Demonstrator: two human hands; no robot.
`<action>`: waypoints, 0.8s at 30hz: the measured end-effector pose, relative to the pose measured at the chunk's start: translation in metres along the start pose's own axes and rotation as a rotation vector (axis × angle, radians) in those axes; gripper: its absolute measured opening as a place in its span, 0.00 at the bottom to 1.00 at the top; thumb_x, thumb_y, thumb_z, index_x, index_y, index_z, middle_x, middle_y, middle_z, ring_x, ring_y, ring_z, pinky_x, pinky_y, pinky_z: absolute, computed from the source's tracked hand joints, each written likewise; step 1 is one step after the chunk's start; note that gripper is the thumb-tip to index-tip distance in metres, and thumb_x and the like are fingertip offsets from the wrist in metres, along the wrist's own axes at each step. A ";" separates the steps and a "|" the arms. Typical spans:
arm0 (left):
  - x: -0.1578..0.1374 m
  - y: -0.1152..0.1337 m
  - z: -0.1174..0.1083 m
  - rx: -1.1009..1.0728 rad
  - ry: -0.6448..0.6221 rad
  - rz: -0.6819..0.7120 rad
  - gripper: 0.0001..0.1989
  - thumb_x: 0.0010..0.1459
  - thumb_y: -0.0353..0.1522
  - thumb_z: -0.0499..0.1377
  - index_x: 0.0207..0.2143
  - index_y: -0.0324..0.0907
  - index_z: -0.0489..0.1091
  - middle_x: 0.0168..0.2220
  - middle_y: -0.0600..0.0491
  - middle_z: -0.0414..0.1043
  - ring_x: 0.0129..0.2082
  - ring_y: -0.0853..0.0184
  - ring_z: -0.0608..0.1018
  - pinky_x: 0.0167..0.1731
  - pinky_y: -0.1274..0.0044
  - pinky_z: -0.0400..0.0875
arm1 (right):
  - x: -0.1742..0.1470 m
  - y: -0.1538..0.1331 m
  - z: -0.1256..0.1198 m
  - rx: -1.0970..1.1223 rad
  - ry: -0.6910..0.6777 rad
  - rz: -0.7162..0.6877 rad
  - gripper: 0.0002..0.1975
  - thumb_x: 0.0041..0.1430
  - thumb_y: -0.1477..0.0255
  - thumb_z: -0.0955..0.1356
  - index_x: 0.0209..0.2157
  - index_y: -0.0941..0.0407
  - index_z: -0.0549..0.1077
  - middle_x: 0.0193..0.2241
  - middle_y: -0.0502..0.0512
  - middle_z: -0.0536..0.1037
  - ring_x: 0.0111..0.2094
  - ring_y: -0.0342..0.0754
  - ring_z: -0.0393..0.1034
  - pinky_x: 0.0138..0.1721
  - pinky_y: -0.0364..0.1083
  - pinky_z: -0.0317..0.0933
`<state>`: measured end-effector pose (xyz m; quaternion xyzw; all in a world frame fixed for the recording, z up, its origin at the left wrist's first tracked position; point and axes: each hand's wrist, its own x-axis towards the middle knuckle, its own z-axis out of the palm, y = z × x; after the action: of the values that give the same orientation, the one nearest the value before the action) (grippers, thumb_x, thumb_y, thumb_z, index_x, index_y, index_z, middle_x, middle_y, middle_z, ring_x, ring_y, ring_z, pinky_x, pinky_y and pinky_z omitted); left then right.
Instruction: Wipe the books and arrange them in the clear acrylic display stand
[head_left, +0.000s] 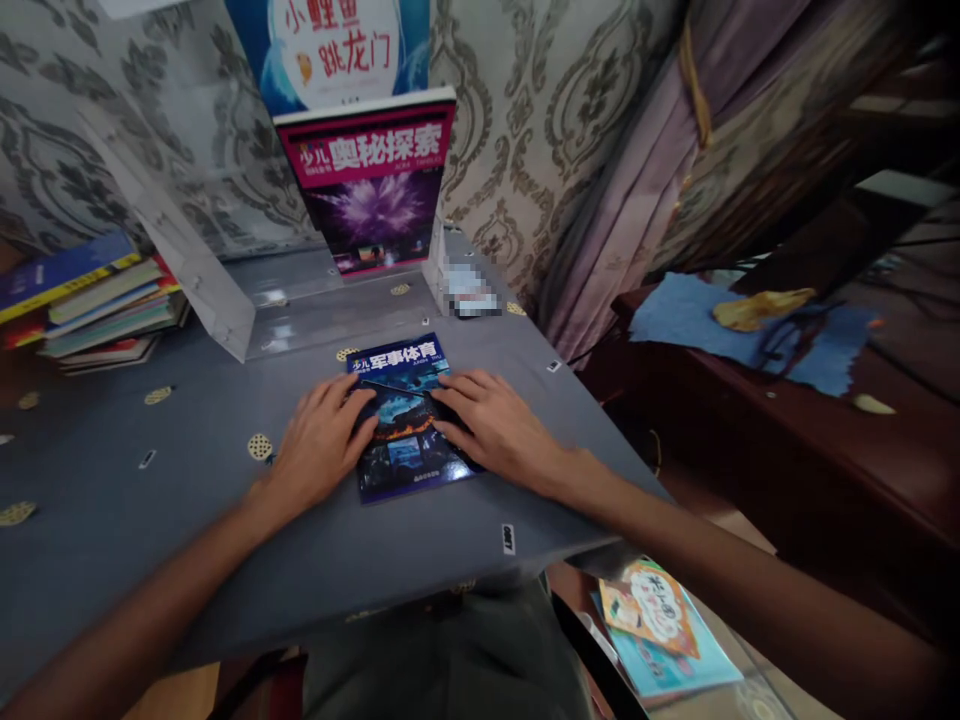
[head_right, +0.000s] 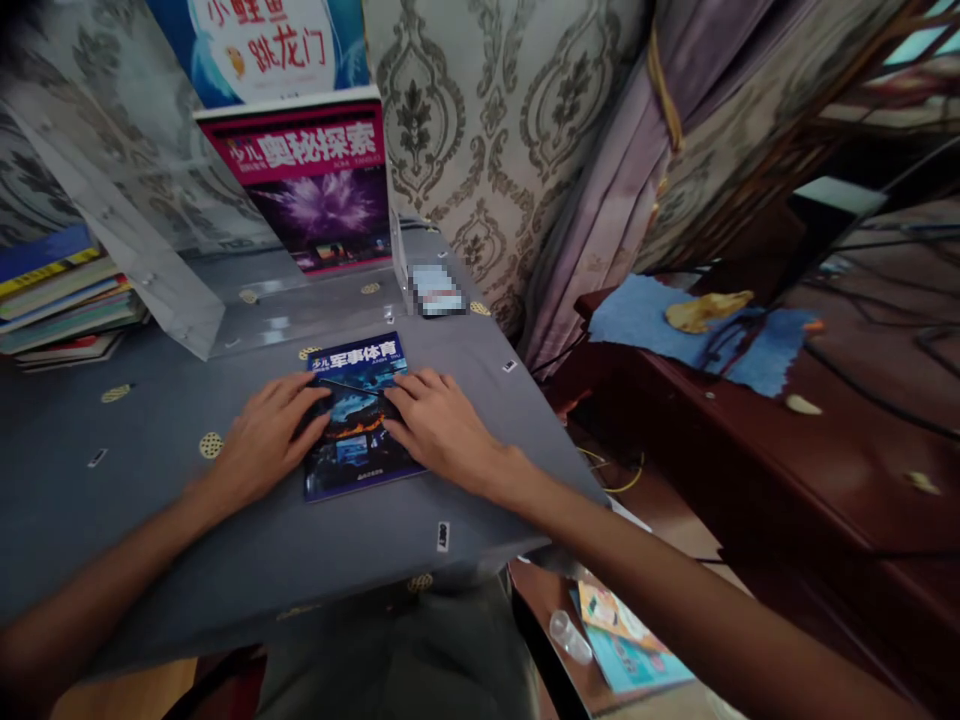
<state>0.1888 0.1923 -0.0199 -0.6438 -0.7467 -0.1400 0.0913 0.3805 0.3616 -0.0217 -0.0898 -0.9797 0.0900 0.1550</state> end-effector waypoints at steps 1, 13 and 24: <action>0.001 -0.005 0.002 0.007 -0.006 -0.059 0.17 0.70 0.39 0.51 0.53 0.38 0.69 0.58 0.37 0.70 0.59 0.47 0.71 0.53 0.52 0.70 | 0.009 -0.001 0.003 -0.014 -0.002 0.048 0.16 0.68 0.68 0.66 0.53 0.59 0.74 0.53 0.66 0.76 0.53 0.63 0.69 0.50 0.62 0.68; 0.020 -0.018 0.010 -1.256 0.235 -0.657 0.22 0.57 0.35 0.63 0.53 0.43 0.66 0.53 0.45 0.75 0.49 0.60 0.80 0.49 0.68 0.76 | 0.024 -0.001 0.038 0.127 0.194 0.144 0.21 0.69 0.68 0.62 0.58 0.61 0.70 0.60 0.73 0.69 0.62 0.67 0.62 0.58 0.69 0.65; 0.041 0.023 -0.006 -1.868 0.264 -1.026 0.01 0.58 0.27 0.65 0.31 0.38 0.76 0.31 0.49 0.81 0.35 0.60 0.84 0.37 0.73 0.80 | 0.025 0.012 0.052 0.451 0.412 0.328 0.28 0.70 0.59 0.58 0.66 0.57 0.59 0.62 0.69 0.68 0.63 0.61 0.65 0.60 0.64 0.65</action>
<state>0.2054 0.2318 0.0004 -0.0481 -0.5095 -0.7456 -0.4268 0.3421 0.3706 -0.0660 -0.2259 -0.8557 0.3082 0.3491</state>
